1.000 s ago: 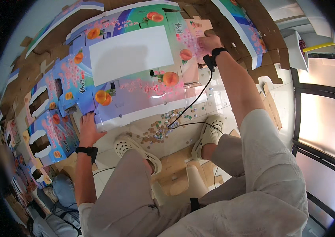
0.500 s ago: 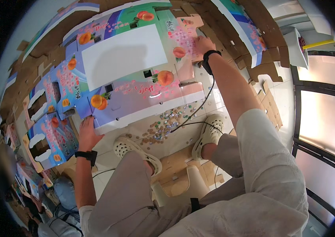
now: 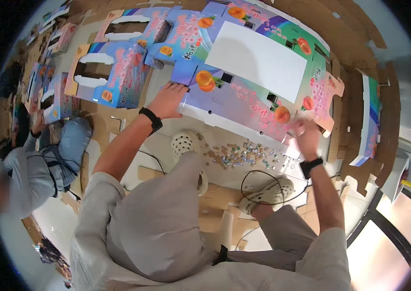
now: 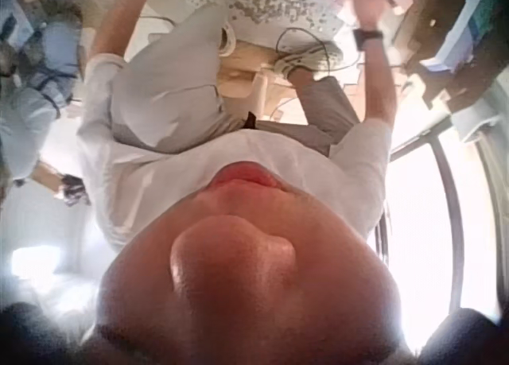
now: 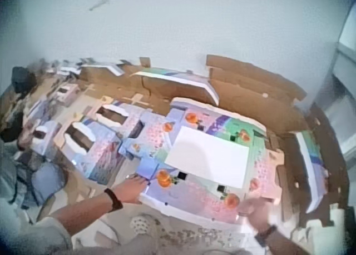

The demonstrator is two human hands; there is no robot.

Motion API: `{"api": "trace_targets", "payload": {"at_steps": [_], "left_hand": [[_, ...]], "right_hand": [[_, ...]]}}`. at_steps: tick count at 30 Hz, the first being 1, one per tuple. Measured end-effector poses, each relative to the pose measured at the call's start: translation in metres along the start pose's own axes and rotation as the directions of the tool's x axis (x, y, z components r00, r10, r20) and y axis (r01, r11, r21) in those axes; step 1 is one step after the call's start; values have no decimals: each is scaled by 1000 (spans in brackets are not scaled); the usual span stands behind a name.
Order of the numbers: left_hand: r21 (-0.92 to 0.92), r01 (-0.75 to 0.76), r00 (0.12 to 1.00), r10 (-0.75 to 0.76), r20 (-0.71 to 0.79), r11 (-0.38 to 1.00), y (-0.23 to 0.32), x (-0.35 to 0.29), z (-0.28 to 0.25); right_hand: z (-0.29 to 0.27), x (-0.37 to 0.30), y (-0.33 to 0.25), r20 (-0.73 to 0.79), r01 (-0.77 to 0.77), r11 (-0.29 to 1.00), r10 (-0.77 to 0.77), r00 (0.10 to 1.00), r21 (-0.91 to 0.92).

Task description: Assembling decorative cardboard fruit gift boxes on the floor.

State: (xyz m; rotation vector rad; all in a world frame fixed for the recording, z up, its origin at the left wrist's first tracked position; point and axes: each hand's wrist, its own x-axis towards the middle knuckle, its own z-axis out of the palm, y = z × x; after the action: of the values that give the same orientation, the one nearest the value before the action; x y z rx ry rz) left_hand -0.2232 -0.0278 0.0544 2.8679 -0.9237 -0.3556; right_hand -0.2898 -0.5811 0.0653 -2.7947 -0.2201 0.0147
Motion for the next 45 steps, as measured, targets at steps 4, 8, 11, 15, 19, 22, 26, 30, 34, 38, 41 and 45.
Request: {"api": "trace_targets", "payload": {"at_steps": [4, 8, 11, 15, 19, 22, 26, 30, 34, 38, 41, 45], "left_hand": [[-25, -9, 999, 8, -31, 1000, 3, 2, 6], [12, 37, 996, -38, 87, 999, 1, 7, 13], [29, 46, 991, -49, 124, 999, 1, 10, 16], [52, 82, 989, -88, 119, 995, 4, 9, 17], [38, 55, 994, -58, 93, 998, 2, 8, 18], [5, 49, 994, -49, 93, 999, -1, 9, 21], [-24, 64, 995, -62, 78, 998, -5, 8, 26], [-151, 95, 992, -82, 92, 984, -6, 12, 29], [98, 34, 998, -39, 40, 995, 6, 16, 25], [148, 69, 991, -85, 104, 986, 14, 19, 18], [166, 39, 992, -58, 108, 985, 14, 19, 15], [134, 30, 988, -50, 147, 991, 11, 19, 16]], "right_hand": [[-2, -56, -46, 213, 134, 983, -105, 971, -124], [4, -55, -50, 242, 103, 982, -63, 968, -156], [12, -51, -44, 335, -12, 985, 70, 940, -173], [18, -55, -39, 318, 22, 977, 48, 947, -212], [18, -54, -36, 238, 59, 981, -14, 971, -182], [18, -48, -32, 344, 15, 980, 55, 937, -199], [23, -46, -23, 364, 86, 977, -9, 931, -197], [35, -48, -17, 264, 137, 971, -83, 961, -196], [43, -51, -23, 264, 14, 955, 68, 962, -297], [41, -55, -25, 236, -22, 978, 72, 969, -206], [39, -55, -23, 253, -20, 984, 64, 965, -175], [41, -53, -22, 275, -30, 982, 82, 958, -187]]}}
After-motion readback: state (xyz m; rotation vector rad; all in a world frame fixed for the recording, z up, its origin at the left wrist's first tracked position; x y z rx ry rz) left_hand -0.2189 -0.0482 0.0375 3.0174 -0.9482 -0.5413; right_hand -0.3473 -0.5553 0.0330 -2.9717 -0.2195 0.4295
